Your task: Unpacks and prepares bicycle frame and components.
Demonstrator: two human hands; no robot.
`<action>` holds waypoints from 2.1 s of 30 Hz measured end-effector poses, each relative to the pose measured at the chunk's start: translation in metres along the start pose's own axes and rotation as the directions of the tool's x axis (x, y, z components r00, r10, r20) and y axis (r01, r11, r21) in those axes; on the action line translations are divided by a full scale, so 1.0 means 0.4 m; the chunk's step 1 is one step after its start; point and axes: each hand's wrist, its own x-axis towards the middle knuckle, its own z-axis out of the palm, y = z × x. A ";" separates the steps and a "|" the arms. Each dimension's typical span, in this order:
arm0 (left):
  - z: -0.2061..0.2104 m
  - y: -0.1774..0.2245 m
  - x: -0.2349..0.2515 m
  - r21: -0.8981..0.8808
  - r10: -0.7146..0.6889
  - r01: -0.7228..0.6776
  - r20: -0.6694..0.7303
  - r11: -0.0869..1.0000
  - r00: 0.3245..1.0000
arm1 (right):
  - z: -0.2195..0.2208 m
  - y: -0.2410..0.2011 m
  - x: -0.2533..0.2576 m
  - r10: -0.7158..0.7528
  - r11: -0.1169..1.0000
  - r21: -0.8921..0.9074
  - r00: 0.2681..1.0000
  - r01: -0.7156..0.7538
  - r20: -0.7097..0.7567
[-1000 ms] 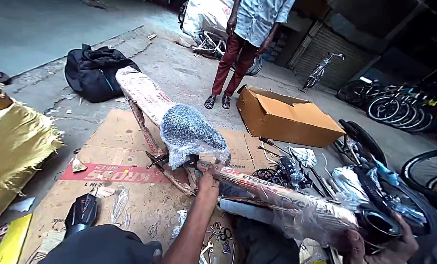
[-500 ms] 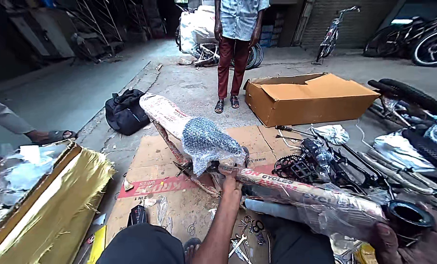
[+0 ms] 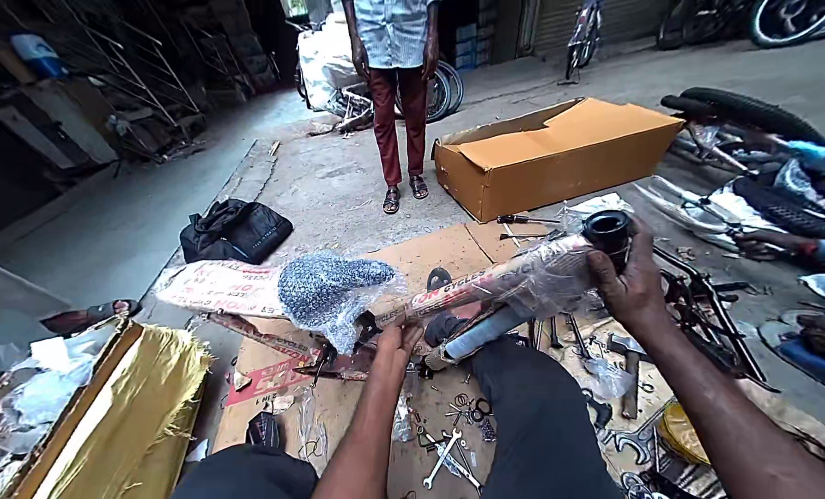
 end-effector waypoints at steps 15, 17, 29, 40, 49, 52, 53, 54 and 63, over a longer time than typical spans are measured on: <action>0.359 -0.054 -0.176 0.362 0.270 -0.805 0.927 -0.470 0.259 | 0.007 0.003 0.001 0.255 0.961 0.102 0.967 -0.256 0.022; 0.379 -0.058 -0.145 0.306 0.266 -0.807 0.945 -0.504 0.192 | 0.013 0.014 0.013 0.242 0.966 0.092 0.970 -0.242 0.011; 0.540 0.033 -0.116 0.243 0.311 -0.950 0.934 -0.196 0.175 | 0.074 0.093 0.144 0.315 0.948 0.030 0.947 -0.317 0.066; 0.686 0.104 -0.108 0.569 0.050 -0.753 0.807 -0.330 0.588 | 0.236 -0.090 -0.139 0.219 0.975 0.081 0.937 -0.205 -0.273; 0.721 0.125 -0.185 0.415 0.077 -0.823 0.904 -0.387 0.420 | 0.378 -0.186 0.026 0.833 -0.106 0.952 0.498 -0.287 0.243; 0.603 0.083 -0.059 0.383 0.148 -0.917 0.919 -0.111 0.366 | 0.365 -0.171 0.024 0.880 -0.102 0.949 0.417 -0.299 0.226; 0.551 0.063 -0.037 0.361 0.166 -0.932 0.921 -0.027 0.352 | 0.356 -0.162 0.017 0.899 -0.065 0.937 0.388 -0.344 0.204; 0.500 0.041 -0.027 0.337 0.197 -0.941 0.921 0.032 0.337 | 0.341 -0.157 0.013 0.911 -0.035 0.927 0.370 -0.373 0.184; 0.387 -0.025 0.047 0.131 0.365 -0.975 0.929 -0.178 0.058 | 0.222 -0.212 0.042 0.796 0.184 0.838 0.578 -0.514 0.180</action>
